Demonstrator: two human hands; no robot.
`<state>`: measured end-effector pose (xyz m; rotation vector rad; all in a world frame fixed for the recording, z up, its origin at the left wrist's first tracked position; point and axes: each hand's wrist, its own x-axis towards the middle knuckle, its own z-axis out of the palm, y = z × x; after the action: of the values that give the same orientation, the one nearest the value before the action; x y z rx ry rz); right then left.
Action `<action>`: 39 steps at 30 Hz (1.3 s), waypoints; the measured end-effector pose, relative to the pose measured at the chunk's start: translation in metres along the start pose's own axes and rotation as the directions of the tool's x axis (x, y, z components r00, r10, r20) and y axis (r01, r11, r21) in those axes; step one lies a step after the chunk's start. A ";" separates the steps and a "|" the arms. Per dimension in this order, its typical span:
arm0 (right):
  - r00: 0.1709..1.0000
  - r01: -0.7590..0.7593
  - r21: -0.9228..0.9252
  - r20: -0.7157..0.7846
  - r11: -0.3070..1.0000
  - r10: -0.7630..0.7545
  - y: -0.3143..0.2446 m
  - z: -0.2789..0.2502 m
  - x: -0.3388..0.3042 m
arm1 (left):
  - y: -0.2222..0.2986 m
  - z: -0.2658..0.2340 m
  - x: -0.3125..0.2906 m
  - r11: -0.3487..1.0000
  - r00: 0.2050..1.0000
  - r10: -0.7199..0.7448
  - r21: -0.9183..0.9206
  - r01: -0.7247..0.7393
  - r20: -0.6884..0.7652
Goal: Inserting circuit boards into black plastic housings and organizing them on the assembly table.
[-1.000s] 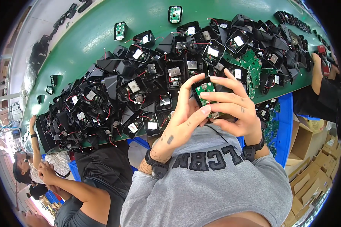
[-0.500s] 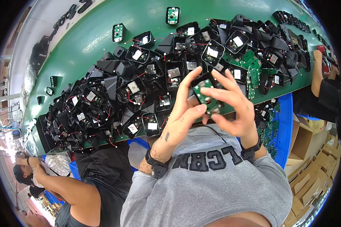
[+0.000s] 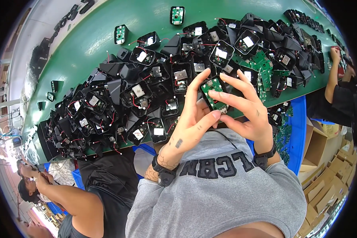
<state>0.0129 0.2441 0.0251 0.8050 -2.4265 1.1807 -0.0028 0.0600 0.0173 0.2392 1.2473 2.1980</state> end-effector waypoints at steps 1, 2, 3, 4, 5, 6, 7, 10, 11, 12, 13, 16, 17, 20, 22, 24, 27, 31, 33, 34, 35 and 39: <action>1.000 0.011 -0.027 0.018 1.000 -0.010 0.000 -0.001 -0.001 | -0.002 0.001 0.000 1.000 1.000 0.007 -0.011 -0.007 0.000; 1.000 0.010 -0.028 0.017 1.000 -0.010 0.000 0.000 -0.001 | -0.002 0.002 0.000 1.000 1.000 0.013 -0.021 -0.013 0.001; 0.993 0.009 0.156 -0.121 0.988 0.011 0.000 0.002 -0.002 | -0.001 0.001 0.000 1.000 1.000 0.013 -0.021 -0.013 0.002; 0.967 0.032 0.334 -0.250 0.942 0.056 0.001 0.004 -0.003 | -0.001 0.001 0.000 1.000 0.999 0.019 -0.020 -0.018 0.049; 0.966 0.032 0.334 -0.251 0.942 0.056 0.001 0.007 -0.004 | 0.000 0.002 0.000 1.000 0.995 0.026 -0.020 -0.024 0.095; 0.942 -0.137 0.479 -0.209 0.867 0.264 0.001 0.010 -0.003 | 0.000 0.006 0.001 0.999 0.998 0.041 0.030 -0.043 0.047; 0.881 -0.289 0.604 -0.137 0.743 0.454 0.001 0.012 -0.002 | -0.002 0.008 0.001 0.999 0.998 0.042 0.031 -0.044 0.048; 0.816 -0.395 0.800 0.080 0.452 0.572 -0.001 0.012 -0.005 | 0.001 0.012 0.000 0.983 1.000 0.025 0.183 -0.022 -0.016; 0.801 -0.398 0.834 0.113 0.382 0.588 0.000 0.013 -0.006 | 0.001 0.009 0.000 0.983 1.000 0.024 0.183 -0.020 -0.015; 0.814 -0.372 0.835 0.084 0.405 0.575 0.004 0.017 -0.009 | 0.000 0.006 0.001 0.968 1.000 0.003 0.252 -0.004 0.007; 0.815 -0.372 0.835 0.085 0.404 0.574 0.004 0.019 -0.011 | -0.001 0.005 0.001 0.947 0.999 -0.017 0.322 0.008 0.026; 0.809 -0.358 0.843 0.064 0.403 0.585 0.001 0.022 -0.011 | -0.002 0.004 0.000 0.960 1.000 -0.021 0.278 0.016 0.015; 0.808 -0.361 0.845 0.072 0.394 0.585 0.000 0.021 -0.010 | -0.003 0.006 -0.001 0.960 1.000 -0.022 0.278 0.016 0.016; 0.789 -0.390 0.841 0.096 0.374 0.607 -0.006 0.017 -0.006 | -0.002 0.009 -0.002 0.959 1.000 0.010 0.283 -0.008 -0.007; 0.770 -0.417 0.834 0.113 0.361 0.628 -0.007 0.016 -0.006 | 0.000 0.009 -0.001 0.955 1.000 0.009 0.296 -0.005 -0.010; 0.793 -0.423 0.838 0.158 0.345 0.589 -0.005 0.014 -0.007 | 0.003 0.012 -0.002 0.957 1.000 0.006 0.289 -0.002 -0.013; 0.784 -0.367 0.863 0.088 0.346 0.614 -0.003 0.020 -0.008 | 0.005 0.014 0.000 0.948 1.000 0.014 0.318 -0.007 -0.020; 0.756 -0.347 0.856 0.014 0.383 0.654 -0.004 0.026 -0.007 | 0.004 0.011 0.004 0.939 1.000 0.007 0.343 0.002 -0.025; 0.756 -0.366 0.847 0.029 0.385 0.654 -0.008 0.023 -0.006 | 0.008 0.012 0.000 0.910 0.999 -0.028 0.413 0.039 -0.032; 0.757 -0.380 0.835 0.034 0.397 0.653 -0.010 0.019 -0.003 | 0.011 0.015 0.001 0.874 0.998 -0.054 0.481 0.062 -0.031; 0.769 -0.381 0.827 0.036 0.412 0.639 -0.008 0.019 -0.002 | -0.002 0.011 0.006 0.743 0.992 0.129 0.663 -0.096 0.000; 0.813 -0.397 0.857 0.163 0.328 0.559 0.002 0.014 -0.003 | -0.011 0.007 0.006 0.779 0.977 0.206 0.613 -0.135 -0.046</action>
<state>0.0137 0.2345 0.0139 0.0835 -1.8091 2.7186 -0.0005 0.0728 0.0115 0.5077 2.0528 1.8965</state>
